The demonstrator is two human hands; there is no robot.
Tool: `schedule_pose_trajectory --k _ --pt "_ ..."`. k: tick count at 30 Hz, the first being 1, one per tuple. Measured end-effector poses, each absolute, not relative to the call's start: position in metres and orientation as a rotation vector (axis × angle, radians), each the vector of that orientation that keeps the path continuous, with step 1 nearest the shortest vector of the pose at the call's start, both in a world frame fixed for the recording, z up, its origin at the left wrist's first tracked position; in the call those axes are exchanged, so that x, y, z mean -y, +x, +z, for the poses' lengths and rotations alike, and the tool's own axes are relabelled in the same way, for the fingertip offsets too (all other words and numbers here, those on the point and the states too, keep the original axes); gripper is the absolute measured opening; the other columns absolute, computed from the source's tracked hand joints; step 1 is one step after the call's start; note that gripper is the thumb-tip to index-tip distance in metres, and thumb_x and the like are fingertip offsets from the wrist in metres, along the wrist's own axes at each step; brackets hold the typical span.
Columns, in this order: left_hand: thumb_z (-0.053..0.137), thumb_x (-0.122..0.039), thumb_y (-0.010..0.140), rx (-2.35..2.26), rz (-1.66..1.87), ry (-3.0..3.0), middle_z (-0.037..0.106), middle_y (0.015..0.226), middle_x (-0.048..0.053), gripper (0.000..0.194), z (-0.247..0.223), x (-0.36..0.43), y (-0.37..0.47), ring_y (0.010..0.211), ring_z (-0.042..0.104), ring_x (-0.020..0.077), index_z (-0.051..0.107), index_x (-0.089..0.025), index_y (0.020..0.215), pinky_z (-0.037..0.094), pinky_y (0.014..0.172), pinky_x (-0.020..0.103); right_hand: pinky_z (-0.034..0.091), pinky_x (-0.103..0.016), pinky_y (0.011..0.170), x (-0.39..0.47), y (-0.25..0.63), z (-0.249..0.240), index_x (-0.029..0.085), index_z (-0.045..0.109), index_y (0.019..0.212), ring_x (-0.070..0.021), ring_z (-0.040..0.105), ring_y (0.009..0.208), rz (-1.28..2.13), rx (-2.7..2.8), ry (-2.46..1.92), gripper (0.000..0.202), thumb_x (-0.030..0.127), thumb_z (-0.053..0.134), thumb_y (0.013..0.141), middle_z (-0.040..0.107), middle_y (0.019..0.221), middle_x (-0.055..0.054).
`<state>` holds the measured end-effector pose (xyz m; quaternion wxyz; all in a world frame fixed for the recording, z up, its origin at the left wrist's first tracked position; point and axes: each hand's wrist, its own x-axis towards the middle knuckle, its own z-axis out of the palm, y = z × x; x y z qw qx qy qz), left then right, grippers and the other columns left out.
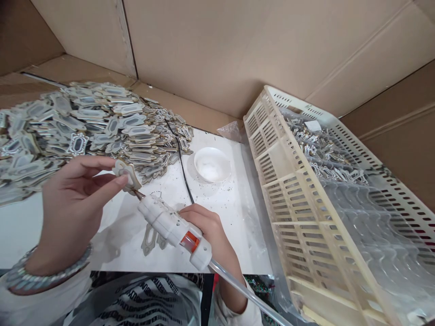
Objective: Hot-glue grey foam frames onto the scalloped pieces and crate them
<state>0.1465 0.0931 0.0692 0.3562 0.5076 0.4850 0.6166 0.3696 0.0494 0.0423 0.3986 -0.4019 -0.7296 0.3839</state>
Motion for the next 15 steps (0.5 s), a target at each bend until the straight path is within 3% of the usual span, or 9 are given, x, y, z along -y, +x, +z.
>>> schedule_pose_trajectory --k 4,9,15 --pt "0.085 -0.042 0.075 -1.243 1.640 1.306 0.070 0.090 -0.003 0.025 0.0657 -0.0948 0.1464 0.071 0.068 0.0142 0.071 -0.030 0.093 0.061 0.067 0.033 0.057 -0.026 0.070 -0.0494 0.3695 0.0427 0.023 0.071 0.085 -0.0162 0.070 0.079 0.992 1.835 -1.029 0.011 0.014 0.064 0.085 0.074 0.091 -0.003" --pt "0.084 -0.024 0.074 -1.206 1.685 1.292 0.070 0.089 -0.003 0.023 0.0643 -0.0967 0.1439 0.069 0.068 0.0083 0.072 -0.026 0.094 0.060 0.066 0.019 0.055 -0.026 0.069 -0.0477 0.3701 0.0414 0.023 0.072 0.086 -0.0170 0.070 0.079 0.986 1.826 -1.065 0.013 0.013 0.063 0.084 0.074 0.092 -0.003" --pt "0.081 -0.020 0.072 -1.210 1.707 1.282 0.070 0.089 -0.004 0.023 0.0626 -0.0990 0.1431 0.066 0.067 0.0054 0.073 -0.025 0.093 0.058 0.065 0.012 0.054 -0.023 0.070 -0.0483 0.3715 0.0409 0.025 0.072 0.087 -0.0147 0.069 0.080 0.977 1.829 -1.043 0.016 0.011 0.064 0.084 0.072 0.091 -0.001"
